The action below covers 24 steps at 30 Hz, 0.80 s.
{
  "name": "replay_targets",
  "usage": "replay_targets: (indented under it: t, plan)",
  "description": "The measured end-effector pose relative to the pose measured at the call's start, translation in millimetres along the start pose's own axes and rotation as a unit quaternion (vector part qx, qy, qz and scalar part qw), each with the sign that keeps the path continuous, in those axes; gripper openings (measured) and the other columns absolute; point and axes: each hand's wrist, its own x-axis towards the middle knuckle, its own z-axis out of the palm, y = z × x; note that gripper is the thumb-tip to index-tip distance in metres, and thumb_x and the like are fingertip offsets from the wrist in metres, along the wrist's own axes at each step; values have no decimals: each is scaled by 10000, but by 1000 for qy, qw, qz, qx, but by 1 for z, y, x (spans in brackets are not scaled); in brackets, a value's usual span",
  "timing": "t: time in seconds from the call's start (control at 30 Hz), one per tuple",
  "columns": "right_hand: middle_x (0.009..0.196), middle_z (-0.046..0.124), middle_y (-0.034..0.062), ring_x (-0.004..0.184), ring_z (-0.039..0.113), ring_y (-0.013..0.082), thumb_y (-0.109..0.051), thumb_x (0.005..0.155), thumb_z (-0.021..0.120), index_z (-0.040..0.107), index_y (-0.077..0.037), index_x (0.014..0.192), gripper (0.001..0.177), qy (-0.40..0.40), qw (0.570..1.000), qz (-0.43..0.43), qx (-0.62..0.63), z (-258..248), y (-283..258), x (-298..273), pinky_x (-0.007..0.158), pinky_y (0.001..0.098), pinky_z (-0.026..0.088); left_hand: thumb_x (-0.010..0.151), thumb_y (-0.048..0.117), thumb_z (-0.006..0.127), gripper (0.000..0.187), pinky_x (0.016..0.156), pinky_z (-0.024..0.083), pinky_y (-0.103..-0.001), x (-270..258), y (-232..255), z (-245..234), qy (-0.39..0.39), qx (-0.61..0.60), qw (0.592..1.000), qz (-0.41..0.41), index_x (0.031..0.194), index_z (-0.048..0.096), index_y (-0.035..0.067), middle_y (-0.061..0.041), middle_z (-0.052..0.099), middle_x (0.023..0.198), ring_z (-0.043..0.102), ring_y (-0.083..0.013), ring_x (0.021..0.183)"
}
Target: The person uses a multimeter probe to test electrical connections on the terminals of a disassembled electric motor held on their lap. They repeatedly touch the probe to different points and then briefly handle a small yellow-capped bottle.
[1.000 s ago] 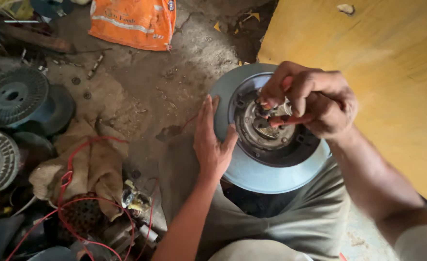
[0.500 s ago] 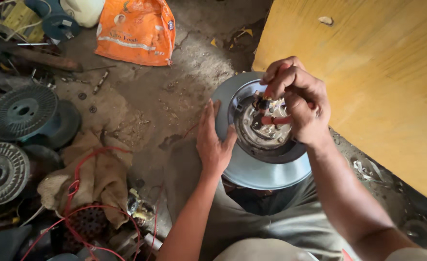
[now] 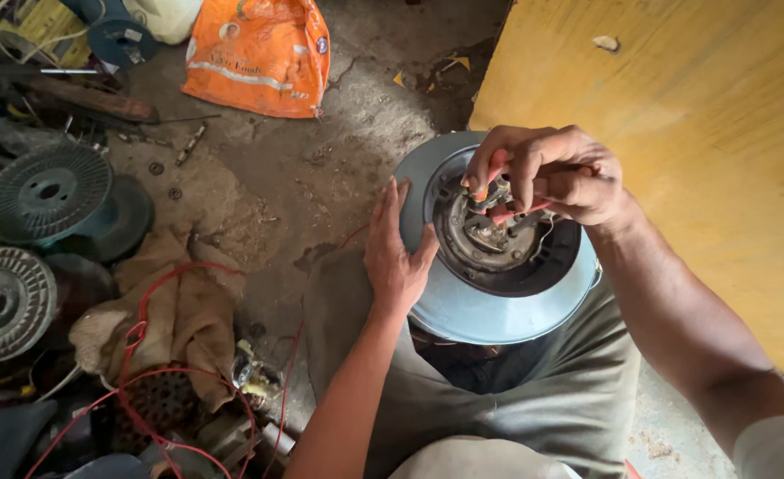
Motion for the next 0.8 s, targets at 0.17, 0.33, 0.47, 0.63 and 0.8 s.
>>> replay_targets:
  t: [0.17,0.33,0.47,0.63,0.8]
  plan:
    - [1189,650,311,1040,653,338,-95,946,574,723,71,959,223,-20,999,-31,-4,-7,5,-1,969,397,593,924,215,682,777,1222,368,-462,1,0,-1,-10,-3,1000,-11,1586,339,-1,-142,542,1550,442,-394,1483]
    - [1261,628,348,1054,687,398,-76,886,577,707,116,1137,341,8,999,2,35,-14,4,-1,906,455,634,924,211,682,777,1230,361,-465,1,0,-1,-9,-2,1000,-11,1588,335,0,-138,545,1552,438,-395,1489]
    - [1253,633,334,1142,677,398,-75,943,584,695,99,1216,343,-9,997,-42,59,-19,7,-2,995,460,601,924,201,691,775,1230,365,-461,-1,0,2,-1,0,1000,-7,1587,341,3,-148,534,1556,452,-393,1483]
    - [1170,649,315,1091,690,387,-80,932,561,726,99,1055,272,-29,999,-26,17,-24,7,-1,957,435,609,915,180,689,791,1243,352,-466,1,0,0,-9,-2,1000,3,1590,324,-11,-144,548,1552,454,-400,1481]
    - [1079,635,260,1092,679,378,-58,900,517,688,51,1010,230,-3,999,-19,34,-20,9,1,977,470,612,924,185,681,797,1245,347,-469,2,3,-2,-16,1,1000,0,1598,309,-21,-145,546,1556,451,-406,1481]
